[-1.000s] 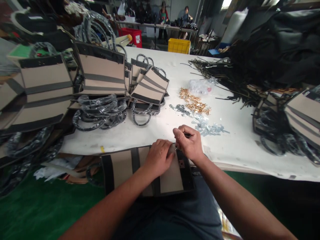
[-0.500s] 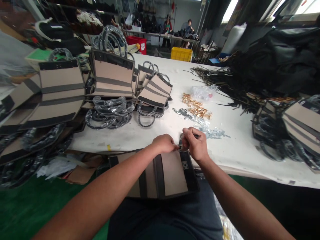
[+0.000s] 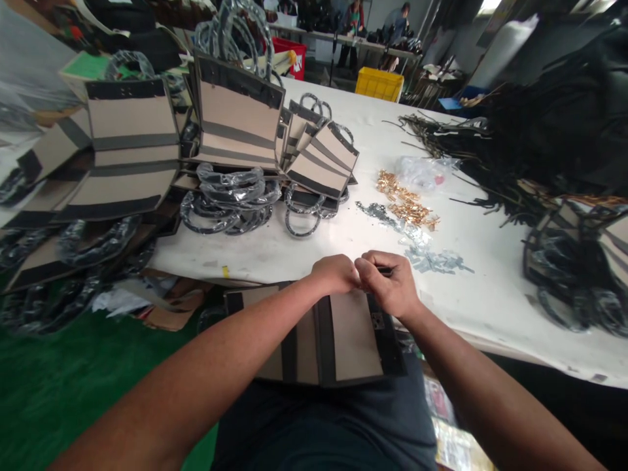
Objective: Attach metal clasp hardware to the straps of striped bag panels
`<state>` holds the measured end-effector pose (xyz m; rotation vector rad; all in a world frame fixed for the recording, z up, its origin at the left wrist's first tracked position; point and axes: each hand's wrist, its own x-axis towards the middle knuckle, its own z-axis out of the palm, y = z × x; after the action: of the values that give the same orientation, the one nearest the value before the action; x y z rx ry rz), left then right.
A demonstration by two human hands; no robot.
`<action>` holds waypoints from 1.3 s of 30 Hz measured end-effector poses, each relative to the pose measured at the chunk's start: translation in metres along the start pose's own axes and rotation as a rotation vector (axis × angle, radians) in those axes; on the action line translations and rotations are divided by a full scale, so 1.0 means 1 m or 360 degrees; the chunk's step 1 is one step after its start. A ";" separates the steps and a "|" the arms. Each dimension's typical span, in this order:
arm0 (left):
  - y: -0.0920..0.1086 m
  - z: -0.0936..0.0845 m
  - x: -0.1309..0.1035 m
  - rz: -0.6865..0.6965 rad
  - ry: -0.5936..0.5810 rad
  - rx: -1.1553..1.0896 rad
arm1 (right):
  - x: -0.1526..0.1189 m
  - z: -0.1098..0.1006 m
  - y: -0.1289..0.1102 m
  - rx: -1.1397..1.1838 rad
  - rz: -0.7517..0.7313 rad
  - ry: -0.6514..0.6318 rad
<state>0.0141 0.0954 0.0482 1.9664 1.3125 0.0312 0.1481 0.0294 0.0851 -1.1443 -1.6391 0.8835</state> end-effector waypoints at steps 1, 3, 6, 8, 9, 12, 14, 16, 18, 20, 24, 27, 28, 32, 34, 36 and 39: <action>-0.001 0.000 0.000 -0.0010 -0.0001 0.0002 | -0.002 -0.002 0.003 0.0016 -0.0002 0.0018; -0.002 0.000 -0.002 -0.0007 -0.0033 0.0050 | -0.003 -0.005 0.005 0.0089 0.0027 0.0074; -0.002 0.000 -0.004 -0.0024 -0.0029 0.0061 | -0.004 -0.009 -0.002 0.0310 0.0068 0.0242; -0.002 -0.001 -0.004 -0.0029 -0.0025 0.0056 | -0.004 -0.011 -0.010 0.0494 0.0005 0.0430; -0.002 -0.001 -0.004 -0.0027 -0.0027 0.0051 | -0.005 -0.012 -0.013 0.0570 -0.0040 0.0516; -0.001 -0.003 -0.003 -0.0015 -0.0045 0.0042 | -0.008 -0.010 -0.013 0.0610 -0.0085 0.0612; 0.001 -0.004 -0.002 -0.0025 -0.0058 0.0049 | -0.009 -0.006 -0.007 0.0551 0.0003 0.0558; 0.002 -0.006 -0.002 -0.0037 -0.0071 0.0055 | -0.010 -0.004 -0.001 0.0514 0.0072 0.0473; 0.002 -0.006 -0.001 -0.0032 -0.0081 0.0044 | -0.009 -0.005 0.000 0.0552 0.0037 0.0453; 0.002 -0.005 0.000 -0.0020 -0.0084 0.0022 | -0.010 -0.008 -0.002 0.0623 -0.0058 0.0525; 0.001 -0.004 0.002 -0.0031 -0.0087 -0.0001 | -0.013 -0.007 -0.001 0.0558 -0.0011 0.0510; 0.002 -0.004 0.003 -0.0058 -0.0093 0.0000 | -0.013 -0.012 -0.002 0.0538 0.0061 0.0433; 0.002 -0.004 0.004 -0.0064 -0.0090 -0.0001 | -0.012 -0.016 -0.004 0.0589 0.0025 0.0484; 0.001 -0.003 0.008 -0.0081 -0.0071 0.0004 | -0.004 -0.028 -0.008 0.0680 -0.0120 0.0729; 0.003 -0.004 0.008 -0.0092 -0.0070 0.0006 | -0.002 -0.026 -0.001 0.0599 -0.0013 0.0686; 0.004 -0.005 0.005 -0.0099 -0.0065 0.0010 | 0.000 -0.022 0.009 0.0564 0.0131 0.0615; 0.005 -0.005 0.002 -0.0091 -0.0044 0.0017 | 0.001 -0.020 0.015 0.0669 0.0132 0.0618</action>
<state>0.0170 0.0990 0.0536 1.9307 1.3531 -0.0306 0.1711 0.0362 0.0783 -1.0138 -1.0379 0.9357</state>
